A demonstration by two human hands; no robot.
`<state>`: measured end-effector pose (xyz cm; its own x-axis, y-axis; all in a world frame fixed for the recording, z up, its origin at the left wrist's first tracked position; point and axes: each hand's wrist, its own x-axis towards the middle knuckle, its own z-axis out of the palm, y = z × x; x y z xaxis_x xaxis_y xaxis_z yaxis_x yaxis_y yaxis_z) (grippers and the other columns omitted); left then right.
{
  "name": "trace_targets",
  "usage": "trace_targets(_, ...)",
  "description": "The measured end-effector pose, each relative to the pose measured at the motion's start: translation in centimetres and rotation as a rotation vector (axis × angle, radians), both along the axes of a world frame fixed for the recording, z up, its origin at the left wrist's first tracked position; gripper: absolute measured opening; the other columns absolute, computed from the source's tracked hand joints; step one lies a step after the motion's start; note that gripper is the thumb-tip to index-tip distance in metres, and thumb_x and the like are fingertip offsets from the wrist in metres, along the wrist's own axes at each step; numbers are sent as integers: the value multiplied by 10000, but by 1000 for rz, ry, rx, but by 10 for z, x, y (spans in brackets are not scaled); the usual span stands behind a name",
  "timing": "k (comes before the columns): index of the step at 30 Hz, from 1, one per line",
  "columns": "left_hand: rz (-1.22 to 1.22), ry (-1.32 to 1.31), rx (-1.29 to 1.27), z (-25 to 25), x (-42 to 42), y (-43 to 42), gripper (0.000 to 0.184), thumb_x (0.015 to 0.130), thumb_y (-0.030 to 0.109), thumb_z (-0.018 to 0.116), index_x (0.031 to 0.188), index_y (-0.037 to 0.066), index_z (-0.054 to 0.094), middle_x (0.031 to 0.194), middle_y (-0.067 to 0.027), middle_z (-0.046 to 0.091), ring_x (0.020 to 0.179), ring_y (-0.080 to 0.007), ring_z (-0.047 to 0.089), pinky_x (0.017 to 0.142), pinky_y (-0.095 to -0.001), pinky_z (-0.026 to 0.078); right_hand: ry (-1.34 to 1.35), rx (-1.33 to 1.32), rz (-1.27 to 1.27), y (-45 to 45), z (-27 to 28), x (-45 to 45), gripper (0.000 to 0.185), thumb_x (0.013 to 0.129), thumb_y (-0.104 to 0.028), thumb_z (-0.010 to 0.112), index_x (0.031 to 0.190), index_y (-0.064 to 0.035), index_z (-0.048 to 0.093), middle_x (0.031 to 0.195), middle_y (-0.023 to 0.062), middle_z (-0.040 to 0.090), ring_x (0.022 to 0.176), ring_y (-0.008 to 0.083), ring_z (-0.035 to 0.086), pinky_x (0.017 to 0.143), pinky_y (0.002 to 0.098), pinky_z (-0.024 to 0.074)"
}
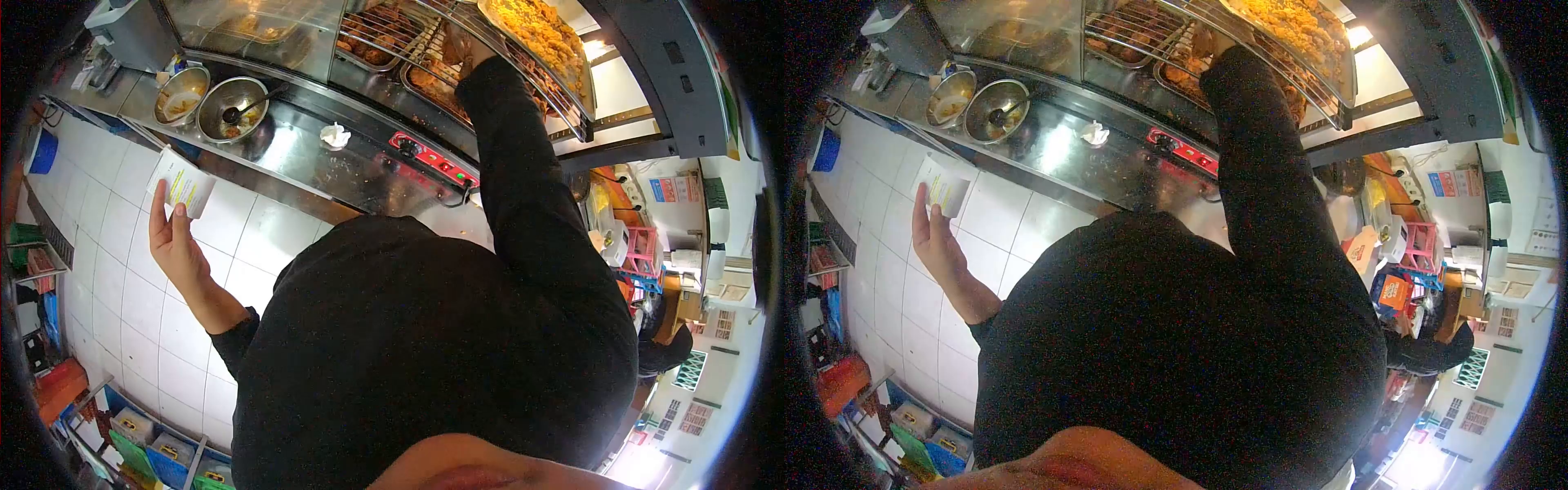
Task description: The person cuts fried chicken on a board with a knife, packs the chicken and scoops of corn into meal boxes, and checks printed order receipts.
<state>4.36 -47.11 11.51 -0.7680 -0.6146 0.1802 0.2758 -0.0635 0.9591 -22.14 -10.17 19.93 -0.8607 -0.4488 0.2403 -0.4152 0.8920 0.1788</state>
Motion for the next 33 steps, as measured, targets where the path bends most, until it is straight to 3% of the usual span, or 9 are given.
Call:
trace_targets(10, -175, -7, -11, 14, -32, 25, 419, 837, 4, 526, 1246, -39, 445, 1127, -158, 557, 974, -182, 560, 863, -275, 419, -1, 7, -10, 7, -11, 6, 238, 893, -162, 460, 1040, -45, 607, 873, 45, 595, 743, 128, 511, 620, 260, 404)
trace_targets(13, -265, 0, -23, 16, -42, 40, 414, 829, -14, 522, 1237, -38, 458, 1175, -145, 529, 1000, -185, 544, 879, -292, 407, -211, 0, -74, 15, -44, -16, 323, 864, -214, 451, 1166, -132, 532, 1021, 167, 596, 887, 292, 597, 765, 382, 473)
trace_targets(15, -326, -8, -127, 17, -47, 52, 393, 827, -4, 521, 1216, -41, 480, 1193, -143, 522, 1018, -191, 537, 891, -295, 401, -195, -250, 199, 16, -64, -30, 378, 807, -139, 539, 1184, -151, 527, 1209, 119, 524, 1071, 239, 520, 909, 361, 405)
trace_targets(16, -367, -41, -150, 18, -49, 58, 387, 825, 1, 519, 1208, -46, 487, 1199, -147, 520, 1031, -193, 528, 897, -299, 395, -18, -363, 500, 2, -50, -4, 351, 825, -195, 534, 1166, -113, 523, 1042, 150, 602, 906, 259, 579, 796, 372, 443)
trace_targets(19, -535, 0, -160, 4, -61, 79, 379, 830, 26, 512, 1197, -64, 488, 1210, -165, 513, 1056, -206, 509, 911, -311, 382, -433, -609, 131, -34, -5, 63, 333, 838, -323, 530, 1031, -53, 558, 885, 141, 634, 782, 255, 594, 701, 397, 458)
trace_targets(23, -677, -84, -219, -8, -84, 114, 335, 846, 67, 506, 1143, -85, 521, 1142, -150, 534, 1019, -209, 515, 913, -319, 378, -761, -807, 628, 47, -15, 154, 438, 703, -221, 707, 1077, -51, 556, 980, 134, 613, 927, 273, 581, 766, 377, 466)
trace_targets(27, -1009, -11, -279, -4, -94, 177, 281, 800, -4, 570, 1075, -60, 572, 963, -71, 562, 843, -125, 515, 757, -236, 394, -633, -772, 130, 185, -30, 251, 653, 699, -289, 731, 1220, -2, 463, 1221, 144, 519, 1112, 252, 504, 952, 357, 389)
trace_targets(29, -1088, -39, -427, -4, -99, 225, 306, 774, -21, 603, 1079, -41, 578, 924, -55, 574, 802, -101, 512, 702, -222, 406, -714, -1576, -106, 260, -45, 300, 589, 739, -176, 714, 1228, 1, 436, 1195, 107, 525, 1097, 184, 498, 957, 310, 389)
trace_targets(33, -1288, 16, -402, 31, -68, 360, 390, 767, -39, 608, 1150, -22, 535, 1073, -75, 531, 780, -66, 508, 643, -192, 408, 202, -1323, -773, 409, -45, 387, 499, 718, -116, 699, 1174, -72, 499, 1021, 49, 590, 900, 160, 563, 764, 277, 475)
